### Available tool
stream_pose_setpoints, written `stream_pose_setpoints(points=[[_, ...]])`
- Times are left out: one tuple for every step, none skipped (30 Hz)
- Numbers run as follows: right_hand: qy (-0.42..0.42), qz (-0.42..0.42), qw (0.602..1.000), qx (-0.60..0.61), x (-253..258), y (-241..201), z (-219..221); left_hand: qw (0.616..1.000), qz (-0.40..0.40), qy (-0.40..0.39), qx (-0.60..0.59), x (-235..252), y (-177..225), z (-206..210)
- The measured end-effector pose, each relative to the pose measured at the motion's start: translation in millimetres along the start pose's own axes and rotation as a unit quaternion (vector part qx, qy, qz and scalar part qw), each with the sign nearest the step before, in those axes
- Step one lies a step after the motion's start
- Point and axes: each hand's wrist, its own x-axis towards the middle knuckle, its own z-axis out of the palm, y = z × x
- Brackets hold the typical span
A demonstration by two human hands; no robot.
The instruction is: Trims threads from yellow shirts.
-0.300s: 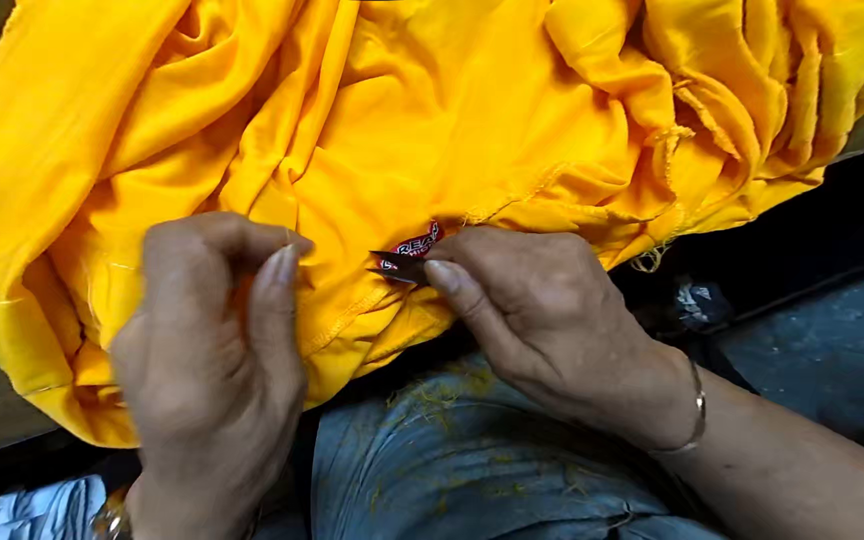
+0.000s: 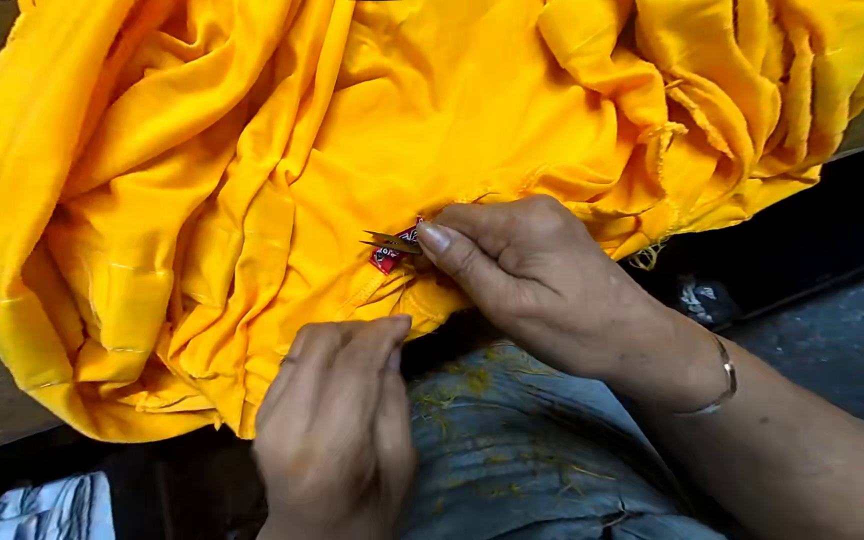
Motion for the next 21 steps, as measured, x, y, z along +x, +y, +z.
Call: stream_pose_setpoints(points=[[-0.006, 0.010, 1.000, 0.009, 1.6, 0.3, -1.4, 1.000, -0.001, 0.005, 0.008, 2.3, -0.9, 8.3], [-0.011, 0.022, 0.999, 0.021, 2.5, 0.6, -3.0, 1.000, -0.008, 0.007, 0.015, 5.7, -1.6, 13.0], [-0.014, 0.035, 0.999, 0.037, 2.8, 0.9, -4.9, 1.000, -0.015, 0.012, 0.023, 10.0, -2.6, 15.8], [-0.015, 0.046, 0.997, 0.057, 3.1, 1.4, -6.9, 0.999, -0.021, 0.017, 0.036, 14.6, -3.9, 17.7], [-0.016, 0.055, 0.996, 0.075, 3.3, 1.7, -8.4, 0.998, -0.026, 0.019, 0.052, 18.9, -5.0, 19.4], [-0.019, 0.061, 0.994, 0.087, 3.5, 2.0, -9.5, 0.997, -0.030, 0.015, 0.071, 22.5, -5.8, 20.7], [-0.021, 0.065, 0.993, 0.097, 4.0, 2.5, -10.1, 0.996, -0.031, 0.010, 0.089, 25.4, -6.4, 21.8], [-0.023, 0.071, 0.992, 0.105, 4.3, 2.7, -10.3, 0.995, -0.027, 0.005, 0.097, 27.6, -7.2, 22.8], [-0.024, 0.075, 0.991, 0.112, 4.5, 3.2, -10.3, 0.995, -0.021, 0.002, 0.099, 29.4, -7.9, 23.3], [-0.025, 0.080, 0.989, 0.121, 4.8, 4.0, -10.6, 0.996, -0.016, 0.000, 0.089, 30.4, -8.9, 23.2], [-0.027, 0.087, 0.987, 0.135, 5.3, 4.9, -11.4, 0.998, -0.011, -0.003, 0.065, 31.0, -10.1, 21.7], [-0.029, 0.092, 0.983, 0.158, 6.0, 6.1, -12.4, 1.000, -0.012, -0.007, 0.028, 31.3, -11.6, 18.7], [-0.030, 0.099, 0.977, 0.189, 6.6, 7.0, -13.3, 1.000, -0.019, -0.010, -0.019, 31.2, -13.9, 14.7], [-0.032, 0.108, 0.968, 0.226, 7.1, 7.8, -14.4, 0.997, -0.029, -0.014, -0.071, 30.9, -16.9, 9.6], [-0.038, 0.119, 0.957, 0.263, 7.5, 8.5, -16.2, 0.991, -0.036, -0.020, -0.131, 30.4, -20.3, 3.2], [-0.046, 0.132, 0.946, 0.292, 8.2, 9.0, -18.4, 0.980, -0.042, -0.028, -0.194, 29.3, -23.6, -3.9], [-0.051, 0.143, 0.938, 0.312, 8.9, 9.2, -20.0, 0.966, -0.045, -0.038, -0.250, 27.5, -26.3, -11.5], [-0.052, 0.148, 0.932, 0.326, 9.5, 9.3, -20.8, 0.951, -0.048, -0.055, -0.299, 24.7, -27.8, -19.3], [-0.052, 0.151, 0.929, 0.335, 9.5, 9.1, -21.2, 0.937, -0.049, -0.088, -0.336, 20.6, -27.9, -27.8], [-0.052, 0.152, 0.925, 0.344, 9.4, 9.2, -21.3, 0.918, -0.045, -0.138, -0.369, 15.5, -27.2, -36.0], [-0.053, 0.151, 0.920, 0.358, 9.6, 9.7, -21.7, 0.889, -0.040, -0.204, -0.408, 10.3, -25.3, -42.6]])
